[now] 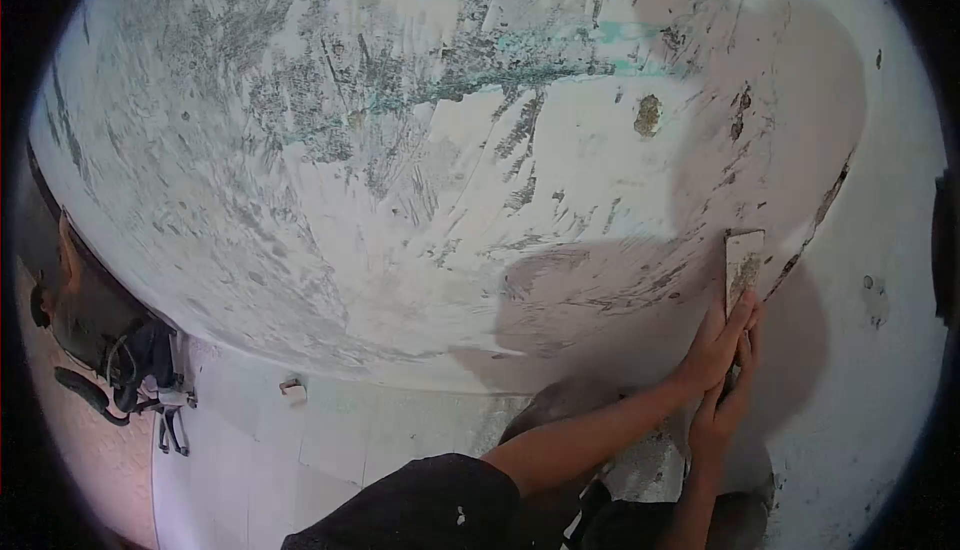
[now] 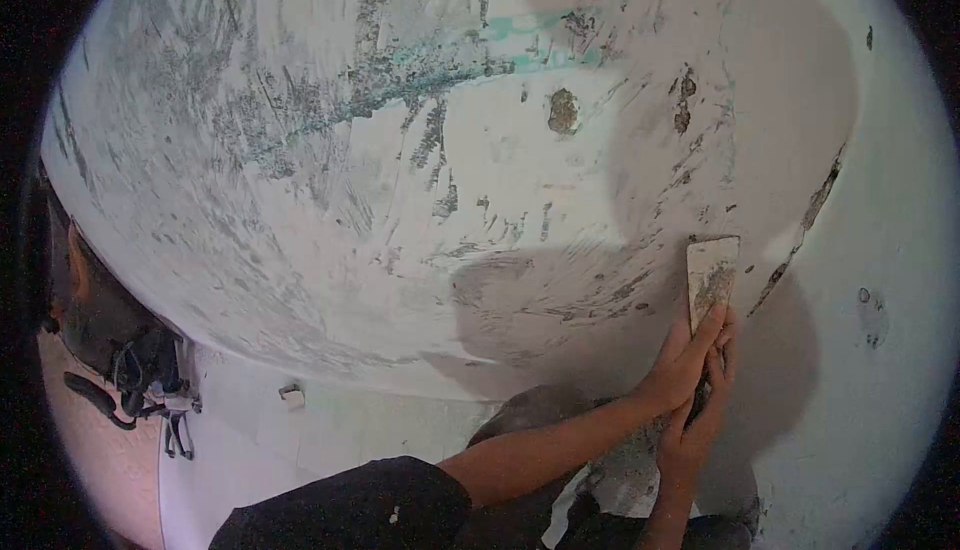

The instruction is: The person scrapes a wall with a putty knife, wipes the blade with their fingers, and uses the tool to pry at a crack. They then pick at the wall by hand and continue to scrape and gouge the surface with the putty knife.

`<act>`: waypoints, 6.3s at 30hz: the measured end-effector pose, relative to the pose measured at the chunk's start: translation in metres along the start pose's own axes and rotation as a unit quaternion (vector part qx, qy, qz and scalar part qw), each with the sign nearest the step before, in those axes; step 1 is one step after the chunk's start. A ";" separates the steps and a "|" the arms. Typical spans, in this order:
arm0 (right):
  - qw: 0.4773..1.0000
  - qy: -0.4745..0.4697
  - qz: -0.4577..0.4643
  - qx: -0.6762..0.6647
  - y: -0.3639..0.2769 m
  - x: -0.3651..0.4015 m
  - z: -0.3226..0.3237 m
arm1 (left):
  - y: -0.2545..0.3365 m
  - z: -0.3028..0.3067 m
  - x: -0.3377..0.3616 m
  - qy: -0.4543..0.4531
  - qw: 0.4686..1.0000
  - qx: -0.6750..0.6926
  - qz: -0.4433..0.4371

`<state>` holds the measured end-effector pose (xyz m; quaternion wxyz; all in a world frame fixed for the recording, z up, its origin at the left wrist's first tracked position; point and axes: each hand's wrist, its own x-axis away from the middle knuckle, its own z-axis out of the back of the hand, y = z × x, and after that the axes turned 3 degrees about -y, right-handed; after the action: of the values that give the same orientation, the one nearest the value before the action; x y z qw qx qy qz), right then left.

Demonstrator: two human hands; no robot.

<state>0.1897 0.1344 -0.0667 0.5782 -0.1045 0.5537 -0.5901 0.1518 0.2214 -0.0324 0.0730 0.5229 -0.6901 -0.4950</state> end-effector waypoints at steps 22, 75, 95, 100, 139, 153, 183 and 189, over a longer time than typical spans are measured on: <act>0.999 -0.003 0.033 0.027 0.008 0.000 0.002 | 0.003 -0.002 0.001 0.002 1.000 0.027 -0.009; 0.998 0.037 0.046 0.021 -0.021 -0.007 0.030 | 0.013 -0.025 -0.004 0.108 0.991 0.053 0.053; 0.999 0.028 0.028 -0.013 -0.018 -0.002 0.016 | 0.012 -0.013 -0.003 0.071 0.992 0.095 0.044; 0.999 0.021 0.024 0.000 -0.016 -0.001 0.024 | 0.008 -0.016 -0.002 0.069 0.990 0.113 0.039; 0.999 0.035 0.000 -0.033 -0.047 -0.001 0.024 | 0.042 -0.041 0.000 0.134 0.984 0.088 0.081; 1.000 0.018 0.008 -0.011 -0.053 0.006 0.012 | 0.049 -0.033 0.008 0.122 0.983 0.108 0.083; 0.995 0.079 -0.062 -0.017 -0.038 -0.007 0.028 | 0.037 -0.012 0.006 -0.074 0.966 -0.247 0.001; 0.998 0.066 -0.015 0.000 -0.039 -0.003 0.020 | 0.045 -0.003 0.005 -0.078 0.957 -0.274 0.048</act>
<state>0.1837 0.1153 -0.0276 0.5314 -0.0733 0.5894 -0.6041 0.1227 0.2143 0.0012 0.1831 0.4093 -0.5559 -0.6999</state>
